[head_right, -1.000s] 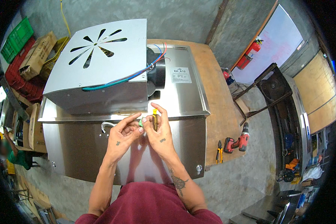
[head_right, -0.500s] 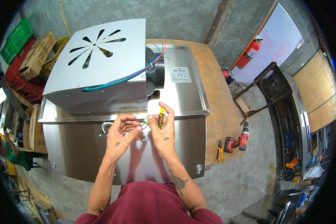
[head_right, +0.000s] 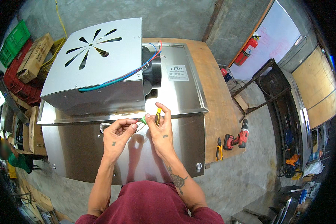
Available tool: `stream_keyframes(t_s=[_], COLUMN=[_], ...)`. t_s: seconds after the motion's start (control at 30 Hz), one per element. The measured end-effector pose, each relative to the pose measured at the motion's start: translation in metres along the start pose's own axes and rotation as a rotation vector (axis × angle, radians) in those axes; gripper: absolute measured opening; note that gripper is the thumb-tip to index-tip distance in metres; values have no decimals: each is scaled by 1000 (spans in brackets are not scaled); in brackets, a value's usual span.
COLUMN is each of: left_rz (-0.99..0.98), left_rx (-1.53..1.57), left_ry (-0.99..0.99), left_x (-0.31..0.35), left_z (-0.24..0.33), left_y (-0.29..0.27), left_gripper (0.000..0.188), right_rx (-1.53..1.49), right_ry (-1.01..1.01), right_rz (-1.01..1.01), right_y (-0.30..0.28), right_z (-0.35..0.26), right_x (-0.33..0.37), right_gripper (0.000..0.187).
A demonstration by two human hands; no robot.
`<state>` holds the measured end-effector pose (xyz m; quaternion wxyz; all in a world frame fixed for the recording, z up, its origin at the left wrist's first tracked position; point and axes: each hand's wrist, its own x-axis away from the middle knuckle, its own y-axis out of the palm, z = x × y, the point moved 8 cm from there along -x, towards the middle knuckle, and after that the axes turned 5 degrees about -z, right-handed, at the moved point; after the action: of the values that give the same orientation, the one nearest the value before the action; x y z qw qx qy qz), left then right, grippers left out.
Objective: The person strips wire ends with pliers and secures them into a green terminal block using a screwdriver. They then lift and reposition a stainless steel kitchen hood unit.
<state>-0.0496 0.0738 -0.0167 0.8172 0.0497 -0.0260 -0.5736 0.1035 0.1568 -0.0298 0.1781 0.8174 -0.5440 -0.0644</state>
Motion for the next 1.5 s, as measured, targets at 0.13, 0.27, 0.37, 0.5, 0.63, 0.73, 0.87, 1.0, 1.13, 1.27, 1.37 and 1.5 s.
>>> stream_keyframes(t_s=[0.13,0.27,0.37,0.5,0.63,0.73,0.87,1.0,1.13,1.27,1.37,1.5], left_rz=[-30,-38,-44,-27,-10,-15,10,31,31,26,15,27], left_rx=[-90,-112,-128,-124,-115,-137,-171,-159,-124,-118,-120,-77], left_ry=[21,-2,-2,-28,-24,-10,2,-1,-32,-33,-65,-56], left_x=[-1,-1,-1,-1,-1,-2,-2,-1,0,1,-1,-3], left_z=[5,4,1,5,5,6,3,5,1,-1,0,-5], left_y=[2,2,2,4,3,4,4,7,7,7,9,6], left_gripper=[20,19,18,17,17,17,16,16,17,17,17,17], right_rx=[-27,-61,-44,-69,-44,-5,195,263,277,287,293,310], right_ry=[7,15,3,-6,5,-30,-108,-185,-176,-173,-170,-107], right_rz=[-1,-6,-12,-1,-11,4,37,57,45,8,-24,-108], right_y=[0,0,0,-1,2,-1,1,5,8,8,9,14], right_z=[2,3,3,4,0,2,-6,-10,-13,-14,-15,-16], right_x=[1,2,3,1,3,1,3,3,4,1,-1,-1], right_gripper=[58,58,58,59,60,61,60,57,56,56,54,51])
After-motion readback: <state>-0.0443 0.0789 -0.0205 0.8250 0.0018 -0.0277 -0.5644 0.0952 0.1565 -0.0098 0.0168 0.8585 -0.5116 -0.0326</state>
